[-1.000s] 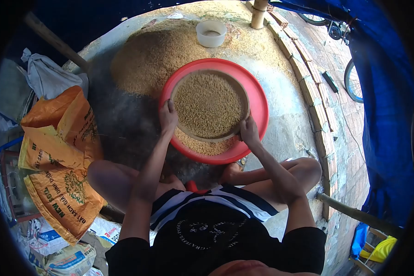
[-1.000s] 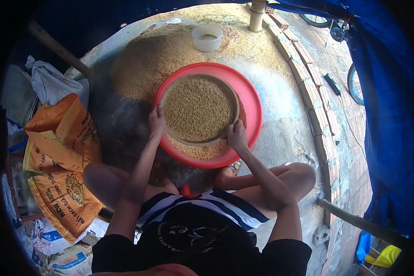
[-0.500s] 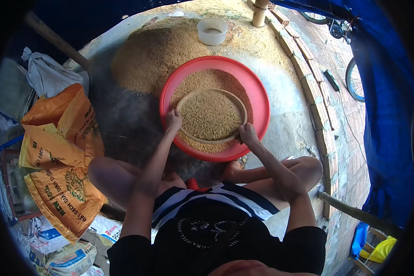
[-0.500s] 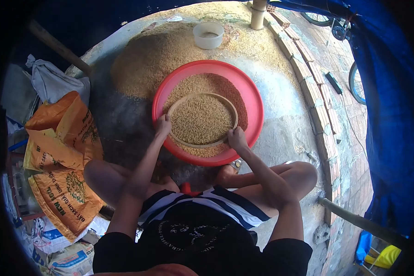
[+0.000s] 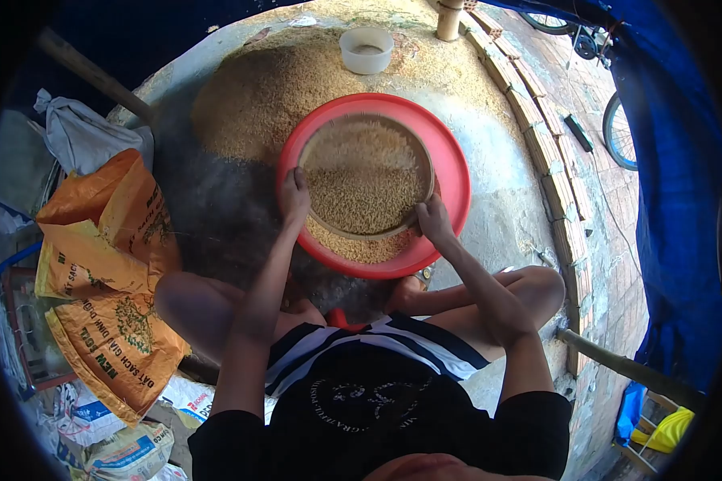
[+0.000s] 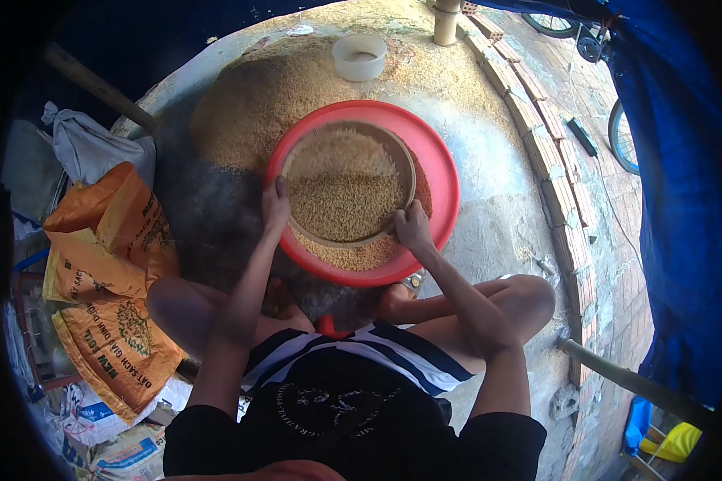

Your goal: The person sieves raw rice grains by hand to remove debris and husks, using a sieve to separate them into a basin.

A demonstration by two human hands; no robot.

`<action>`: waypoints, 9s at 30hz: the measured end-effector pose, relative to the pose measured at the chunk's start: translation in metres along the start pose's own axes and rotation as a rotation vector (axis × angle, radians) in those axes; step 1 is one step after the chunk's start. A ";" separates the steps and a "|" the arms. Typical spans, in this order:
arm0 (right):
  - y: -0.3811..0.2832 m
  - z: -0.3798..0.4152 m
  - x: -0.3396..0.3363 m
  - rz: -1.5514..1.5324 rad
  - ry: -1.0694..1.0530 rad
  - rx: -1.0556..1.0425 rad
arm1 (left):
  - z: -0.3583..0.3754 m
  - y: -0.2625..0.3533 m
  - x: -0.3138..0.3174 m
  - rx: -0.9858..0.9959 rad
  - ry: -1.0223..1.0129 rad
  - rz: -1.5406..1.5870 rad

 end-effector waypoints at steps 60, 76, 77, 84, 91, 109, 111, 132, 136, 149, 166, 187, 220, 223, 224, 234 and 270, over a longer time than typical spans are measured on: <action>0.038 0.014 0.036 -0.137 -0.364 0.455 | 0.013 -0.031 0.003 -0.235 -0.077 -0.091; 0.053 0.013 0.037 -0.104 -0.369 0.440 | 0.024 -0.031 0.017 -0.328 -0.162 -0.058; 0.055 0.011 0.036 -0.102 -0.368 0.438 | 0.021 -0.031 0.017 -0.327 -0.161 -0.055; -0.058 0.012 -0.031 -0.179 0.080 -0.104 | -0.021 0.066 -0.057 -0.100 0.103 0.405; 0.009 0.001 0.013 -0.102 -0.113 0.207 | 0.002 -0.009 -0.002 -0.087 0.084 0.153; 0.008 -0.012 0.007 -0.060 -0.063 0.034 | -0.008 0.029 -0.025 -0.060 0.099 0.228; 0.018 -0.003 0.017 -0.071 -0.183 0.196 | 0.004 -0.005 -0.006 -0.117 0.075 0.085; 0.012 0.014 0.017 -0.184 -0.429 0.461 | 0.009 -0.029 0.013 -0.154 -0.120 -0.011; 0.016 0.029 0.023 -0.213 -0.614 0.629 | 0.024 -0.038 0.018 -0.207 -0.225 -0.104; 0.031 0.038 0.032 -0.212 -0.552 0.573 | 0.024 -0.031 0.019 -0.156 -0.203 -0.083; -0.005 0.008 0.022 -0.667 -0.608 0.643 | -0.006 -0.028 -0.003 -0.603 -0.508 0.764; 0.012 0.003 0.025 -0.880 -0.512 0.647 | -0.013 -0.006 -0.009 -0.401 -0.199 0.590; 0.053 -0.008 0.033 -0.044 -0.204 0.401 | 0.018 -0.071 0.032 -0.475 -0.165 0.111; 0.007 -0.001 0.007 -0.099 -0.230 0.462 | 0.001 -0.012 -0.003 -0.361 -0.074 0.256; -0.022 -0.005 -0.010 -0.109 -0.105 0.241 | -0.010 0.022 -0.024 -0.241 -0.003 0.382; 0.037 -0.008 0.023 0.035 -0.041 0.209 | 0.010 -0.022 0.007 -0.160 -0.004 0.059; -0.007 -0.020 -0.007 -0.012 0.122 -0.059 | -0.014 0.043 -0.030 0.008 0.136 0.381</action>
Point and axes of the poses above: each hand's wrist, its own z-axis away from the middle knuckle, its own x-axis out of the palm, y = z × x, the point moved 6 cm from there along -z, towards the middle knuckle, and after that the axes turned 5 degrees about x, right-handed, at the moved point
